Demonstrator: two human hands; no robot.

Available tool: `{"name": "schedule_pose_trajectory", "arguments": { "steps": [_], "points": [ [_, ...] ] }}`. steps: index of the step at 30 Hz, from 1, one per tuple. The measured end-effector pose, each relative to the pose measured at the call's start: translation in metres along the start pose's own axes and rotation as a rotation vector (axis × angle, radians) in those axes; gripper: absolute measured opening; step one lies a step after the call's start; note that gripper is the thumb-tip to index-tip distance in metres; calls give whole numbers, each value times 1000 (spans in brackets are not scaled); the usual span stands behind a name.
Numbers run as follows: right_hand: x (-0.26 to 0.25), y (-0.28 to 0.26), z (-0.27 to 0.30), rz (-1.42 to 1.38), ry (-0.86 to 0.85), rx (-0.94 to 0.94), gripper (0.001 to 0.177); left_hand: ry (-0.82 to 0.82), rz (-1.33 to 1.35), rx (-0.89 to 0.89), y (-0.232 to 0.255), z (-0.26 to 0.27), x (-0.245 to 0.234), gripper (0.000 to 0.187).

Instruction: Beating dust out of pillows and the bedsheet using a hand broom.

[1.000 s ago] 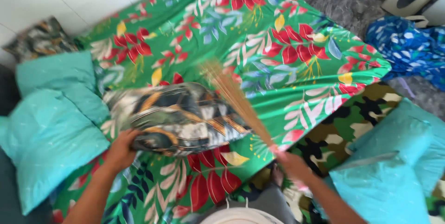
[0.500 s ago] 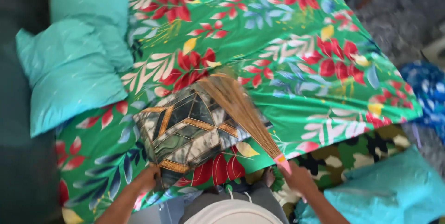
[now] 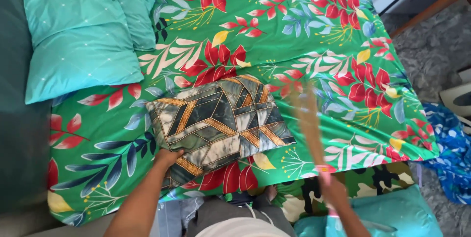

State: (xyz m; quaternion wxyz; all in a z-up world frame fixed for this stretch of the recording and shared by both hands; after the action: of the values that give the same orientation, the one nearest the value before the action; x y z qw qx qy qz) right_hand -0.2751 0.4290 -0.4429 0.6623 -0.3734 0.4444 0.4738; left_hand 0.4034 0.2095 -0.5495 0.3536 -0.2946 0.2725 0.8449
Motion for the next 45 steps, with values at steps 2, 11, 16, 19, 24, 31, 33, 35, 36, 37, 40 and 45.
{"name": "schedule_pose_trajectory", "arguments": {
  "steps": [2,11,16,19,24,31,33,35,36,37,40,45],
  "points": [
    [-33,-3,5,-186,194,-43,28,-119,163,60,-13,-27,12,92],
    [10,-142,24,-233,-257,-72,30,-188,807,-113,34,-84,-71,122],
    [-27,-40,36,-339,197,-190,40,-27,954,-137,88,-89,-115,109],
    [-94,-51,35,-612,151,274,35,9,927,51,150,-99,-136,84],
    [-138,-99,-6,-1280,63,595,39,176,901,436,307,5,-234,48],
    [-244,-206,-50,-1575,117,131,47,296,689,1360,462,240,-331,29],
    [-240,-218,-45,-1609,139,46,47,352,575,1485,474,276,-336,30],
    [-223,-235,-38,-1611,-18,58,47,516,313,1537,481,299,-335,39],
    [-202,-224,-34,-1629,-10,63,47,509,297,1549,476,302,-330,39],
    [-179,-208,-32,-1596,-68,187,52,515,232,1537,476,304,-325,41],
    [-161,-173,-28,-1523,-124,394,61,459,160,1518,470,302,-312,41],
    [-194,-181,0,-1546,-59,389,56,274,175,1528,469,310,-275,38]
  ]
}}
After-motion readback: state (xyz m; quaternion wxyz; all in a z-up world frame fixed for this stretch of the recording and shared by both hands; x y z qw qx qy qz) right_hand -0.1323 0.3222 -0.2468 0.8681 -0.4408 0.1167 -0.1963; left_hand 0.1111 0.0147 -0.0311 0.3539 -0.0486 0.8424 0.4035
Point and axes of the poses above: each hand's wrist, its own z-axis away from the middle knuckle, its own x-axis out of the palm, y = z × x, the point moved 4 cm from there along -z, towards the middle knuckle, and after that the axes turned 6 degrees about -z, right-handed, at the moved point
